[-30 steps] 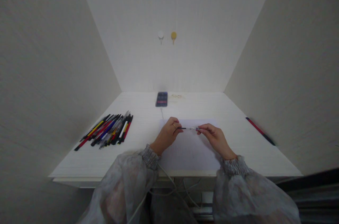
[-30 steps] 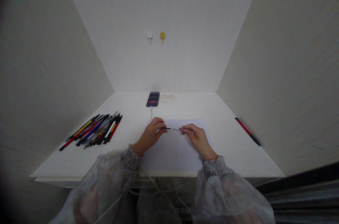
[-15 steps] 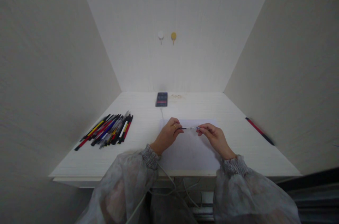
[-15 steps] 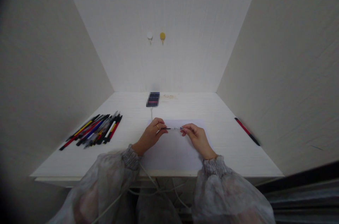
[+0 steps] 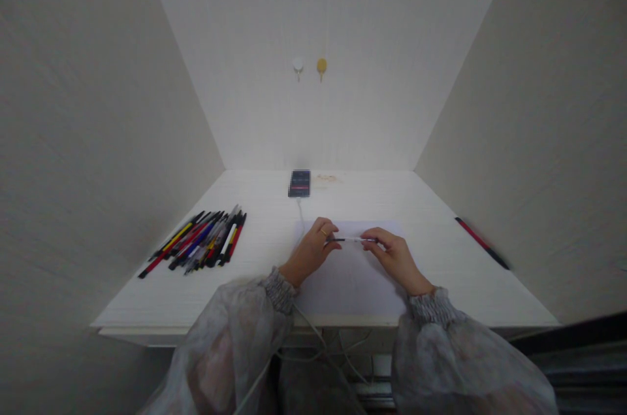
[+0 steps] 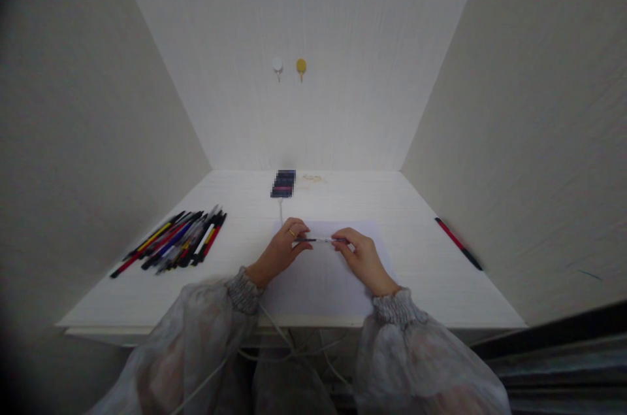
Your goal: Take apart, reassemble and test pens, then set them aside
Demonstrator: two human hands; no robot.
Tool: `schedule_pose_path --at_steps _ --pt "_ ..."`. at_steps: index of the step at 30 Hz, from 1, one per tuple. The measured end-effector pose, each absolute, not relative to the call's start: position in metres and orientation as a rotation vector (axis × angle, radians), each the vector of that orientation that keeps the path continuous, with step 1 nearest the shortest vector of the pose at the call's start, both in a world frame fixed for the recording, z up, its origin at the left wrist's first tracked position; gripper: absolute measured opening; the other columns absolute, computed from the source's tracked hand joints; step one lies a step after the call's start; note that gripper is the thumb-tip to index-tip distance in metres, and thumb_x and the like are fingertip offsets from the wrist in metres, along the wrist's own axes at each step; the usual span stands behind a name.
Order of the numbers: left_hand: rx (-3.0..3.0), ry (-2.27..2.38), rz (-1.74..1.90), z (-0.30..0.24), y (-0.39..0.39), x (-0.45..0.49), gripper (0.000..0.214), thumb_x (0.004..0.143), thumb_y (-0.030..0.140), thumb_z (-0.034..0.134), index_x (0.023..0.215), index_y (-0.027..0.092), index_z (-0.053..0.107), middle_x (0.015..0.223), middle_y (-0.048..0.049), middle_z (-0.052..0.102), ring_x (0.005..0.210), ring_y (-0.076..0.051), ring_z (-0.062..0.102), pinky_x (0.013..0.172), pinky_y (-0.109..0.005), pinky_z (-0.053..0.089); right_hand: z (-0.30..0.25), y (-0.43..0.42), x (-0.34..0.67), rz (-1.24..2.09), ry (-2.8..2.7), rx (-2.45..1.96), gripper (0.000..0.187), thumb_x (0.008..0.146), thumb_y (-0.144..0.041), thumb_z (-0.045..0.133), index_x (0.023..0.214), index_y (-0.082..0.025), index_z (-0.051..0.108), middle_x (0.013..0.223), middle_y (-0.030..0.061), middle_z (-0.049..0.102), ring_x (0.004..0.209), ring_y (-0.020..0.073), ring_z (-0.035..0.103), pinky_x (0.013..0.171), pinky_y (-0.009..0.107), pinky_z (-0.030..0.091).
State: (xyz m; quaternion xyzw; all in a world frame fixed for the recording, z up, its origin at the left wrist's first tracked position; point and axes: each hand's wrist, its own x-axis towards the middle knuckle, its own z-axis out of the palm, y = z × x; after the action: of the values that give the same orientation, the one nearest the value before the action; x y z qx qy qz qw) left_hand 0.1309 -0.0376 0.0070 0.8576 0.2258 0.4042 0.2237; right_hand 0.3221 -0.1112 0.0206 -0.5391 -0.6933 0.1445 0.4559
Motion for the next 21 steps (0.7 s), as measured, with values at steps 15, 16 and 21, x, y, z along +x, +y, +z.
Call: schedule_pose_path --at_steps 15,16,21 --pt "2.417 0.622 1.059 0.0091 -0.0405 0.1308 0.023 0.075 0.022 0.055 0.093 0.018 0.042 0.09 -0.002 0.045 0.079 -0.012 0.05 0.071 -0.027 0.047 0.0235 -0.1156 0.3155 0.545 -1.695 -1.424 0.022 0.083 -0.034 0.038 0.083 -0.019 0.054 0.059 -0.0018 0.052 0.049 0.0103 0.05 0.049 0.022 0.04" --pt "2.449 0.627 1.062 0.0095 -0.041 0.1304 0.022 0.075 0.023 0.055 0.093 0.018 0.043 0.092 -0.0029 0.046 0.083 -0.013 0.05 0.073 -0.028 0.047 0.0239 -0.1158 0.3156 0.54 -1.691 -1.424 0.022 0.083 -0.033 0.038 0.083 -0.019 0.054 0.06 -0.0016 0.052 0.05 0.0105 0.05 0.05 0.022 0.04" --pt "2.576 0.681 1.111 0.0098 -0.0401 0.128 0.014 0.078 0.024 0.052 0.089 0.016 0.051 0.104 -0.007 0.049 0.094 -0.015 0.05 0.081 -0.029 0.044 0.0219 -0.115 0.318 0.536 -1.645 -1.429 0.02 0.083 -0.032 0.039 0.085 -0.018 0.054 0.062 -0.0008 0.054 0.052 0.0108 0.052 0.053 0.023 0.041"
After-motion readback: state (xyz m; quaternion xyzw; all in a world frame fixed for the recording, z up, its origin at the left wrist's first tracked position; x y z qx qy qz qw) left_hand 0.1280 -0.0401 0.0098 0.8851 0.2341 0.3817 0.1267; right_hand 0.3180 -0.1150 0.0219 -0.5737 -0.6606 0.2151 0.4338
